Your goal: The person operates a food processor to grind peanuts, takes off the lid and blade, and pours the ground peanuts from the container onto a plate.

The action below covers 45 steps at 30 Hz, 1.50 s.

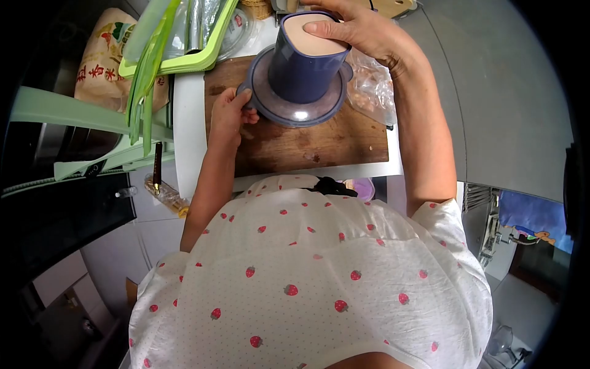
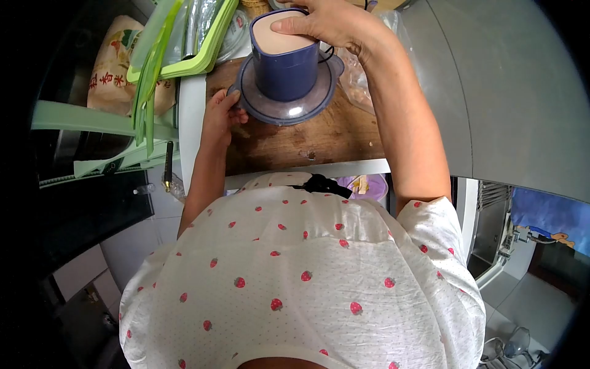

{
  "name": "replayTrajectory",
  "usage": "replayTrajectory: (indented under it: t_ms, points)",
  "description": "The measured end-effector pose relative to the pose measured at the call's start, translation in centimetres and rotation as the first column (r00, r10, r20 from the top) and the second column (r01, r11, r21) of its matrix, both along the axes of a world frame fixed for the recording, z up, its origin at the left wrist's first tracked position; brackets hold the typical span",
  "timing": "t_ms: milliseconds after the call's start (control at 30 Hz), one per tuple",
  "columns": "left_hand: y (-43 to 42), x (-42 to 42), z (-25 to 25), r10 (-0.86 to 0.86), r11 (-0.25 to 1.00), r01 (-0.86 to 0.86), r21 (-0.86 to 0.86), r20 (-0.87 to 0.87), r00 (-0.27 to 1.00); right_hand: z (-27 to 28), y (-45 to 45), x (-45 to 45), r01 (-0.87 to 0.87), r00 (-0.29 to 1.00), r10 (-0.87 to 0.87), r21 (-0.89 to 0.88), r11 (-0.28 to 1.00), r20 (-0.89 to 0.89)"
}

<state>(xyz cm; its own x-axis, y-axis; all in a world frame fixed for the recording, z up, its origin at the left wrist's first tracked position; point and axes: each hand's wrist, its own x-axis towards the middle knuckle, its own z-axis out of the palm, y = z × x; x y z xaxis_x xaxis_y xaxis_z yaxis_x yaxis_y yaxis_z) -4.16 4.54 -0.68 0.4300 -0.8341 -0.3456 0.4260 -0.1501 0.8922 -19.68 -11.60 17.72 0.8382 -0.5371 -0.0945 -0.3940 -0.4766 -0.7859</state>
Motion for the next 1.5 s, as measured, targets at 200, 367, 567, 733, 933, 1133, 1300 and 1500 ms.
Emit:
replayTrajectory:
  t_ms: [200,367,567,733,933,1133,1300,1500]
  points:
    - [0.1,-0.2,0.4,0.006,1.0,-0.006,0.003,0.009,1.0,0.3,0.4,0.1,-0.006,0.997,0.009,-0.04,0.999,0.078]
    - [0.0,-0.1,0.4,-0.003,1.0,0.002,0.03,0.013,1.0,0.8,0.7,0.2,0.015,1.0,-0.014,-0.02,1.0,0.024]
    - [0.0,-0.1,0.5,-0.004,1.0,0.003,0.02,0.028,1.0,0.4,0.2,0.3,-0.005,0.999,0.003,-0.056,0.998,-0.034]
    - [0.0,-0.1,0.0,0.004,1.0,-0.004,-0.013,0.008,1.0,0.1,0.5,0.1,0.011,1.0,-0.012,-0.046,0.999,-0.023]
    - [0.0,0.0,-0.1,0.009,1.0,-0.009,-0.004,0.008,1.0,0.5,1.1,-0.1,0.098,0.994,-0.097,-0.014,0.995,0.049]
    - [0.0,-0.2,0.4,0.019,1.0,-0.019,0.02,0.0,1.0,1.3,1.2,-0.1,-0.015,0.997,0.015,0.0,1.0,-0.081]
    - [0.0,-0.2,0.2,0.014,1.0,-0.014,0.006,-0.004,1.0,-0.3,0.8,-0.1,-0.003,0.998,0.001,0.041,0.999,0.061]
    - [0.1,-0.2,0.3,0.016,1.0,-0.016,0.001,0.005,1.0,0.4,1.0,0.1,0.078,0.994,-0.067,-0.126,0.989,0.09]
